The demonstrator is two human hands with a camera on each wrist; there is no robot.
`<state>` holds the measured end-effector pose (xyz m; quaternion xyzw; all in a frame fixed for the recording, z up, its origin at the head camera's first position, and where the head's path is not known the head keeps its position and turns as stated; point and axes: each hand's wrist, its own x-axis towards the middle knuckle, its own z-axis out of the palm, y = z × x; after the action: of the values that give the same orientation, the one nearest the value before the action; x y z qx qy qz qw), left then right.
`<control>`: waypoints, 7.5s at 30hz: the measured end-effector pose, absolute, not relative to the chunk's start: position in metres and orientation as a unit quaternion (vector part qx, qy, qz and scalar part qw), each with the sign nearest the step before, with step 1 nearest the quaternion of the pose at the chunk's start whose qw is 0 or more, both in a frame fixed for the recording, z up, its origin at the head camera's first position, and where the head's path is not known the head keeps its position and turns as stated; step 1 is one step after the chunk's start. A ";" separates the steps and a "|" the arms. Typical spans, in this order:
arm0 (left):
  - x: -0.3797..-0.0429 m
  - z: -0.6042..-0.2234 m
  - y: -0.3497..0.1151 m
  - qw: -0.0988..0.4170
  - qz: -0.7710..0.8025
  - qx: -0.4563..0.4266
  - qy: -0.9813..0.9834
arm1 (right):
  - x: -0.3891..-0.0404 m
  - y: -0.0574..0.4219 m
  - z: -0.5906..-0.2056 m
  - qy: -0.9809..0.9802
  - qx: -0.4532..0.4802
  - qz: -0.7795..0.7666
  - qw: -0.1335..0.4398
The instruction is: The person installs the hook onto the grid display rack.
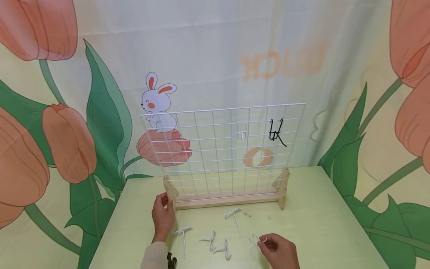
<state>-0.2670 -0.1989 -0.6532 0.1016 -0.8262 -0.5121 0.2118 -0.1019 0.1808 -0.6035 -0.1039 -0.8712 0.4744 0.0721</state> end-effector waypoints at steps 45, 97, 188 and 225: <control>-0.268 -0.651 -0.200 0.214 -0.511 0.101 -0.827 | -0.172 0.140 -0.468 -0.747 0.159 0.546 0.344; -0.266 -0.647 -0.200 0.207 -0.519 0.102 -0.823 | -0.254 0.074 -0.360 -0.708 0.264 0.473 0.452; -0.265 -0.651 -0.200 0.222 -0.508 0.098 -0.826 | -0.246 0.087 -0.433 -0.763 0.231 0.424 0.431; -0.263 -0.650 -0.205 0.195 -0.538 0.098 -0.814 | -0.217 0.124 -0.584 -0.880 0.082 0.424 0.199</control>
<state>-0.2631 -0.2051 -0.6499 0.0979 -0.8144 -0.5378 0.1948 -0.2166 0.1238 -0.5843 0.0824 -0.8797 0.4242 0.1985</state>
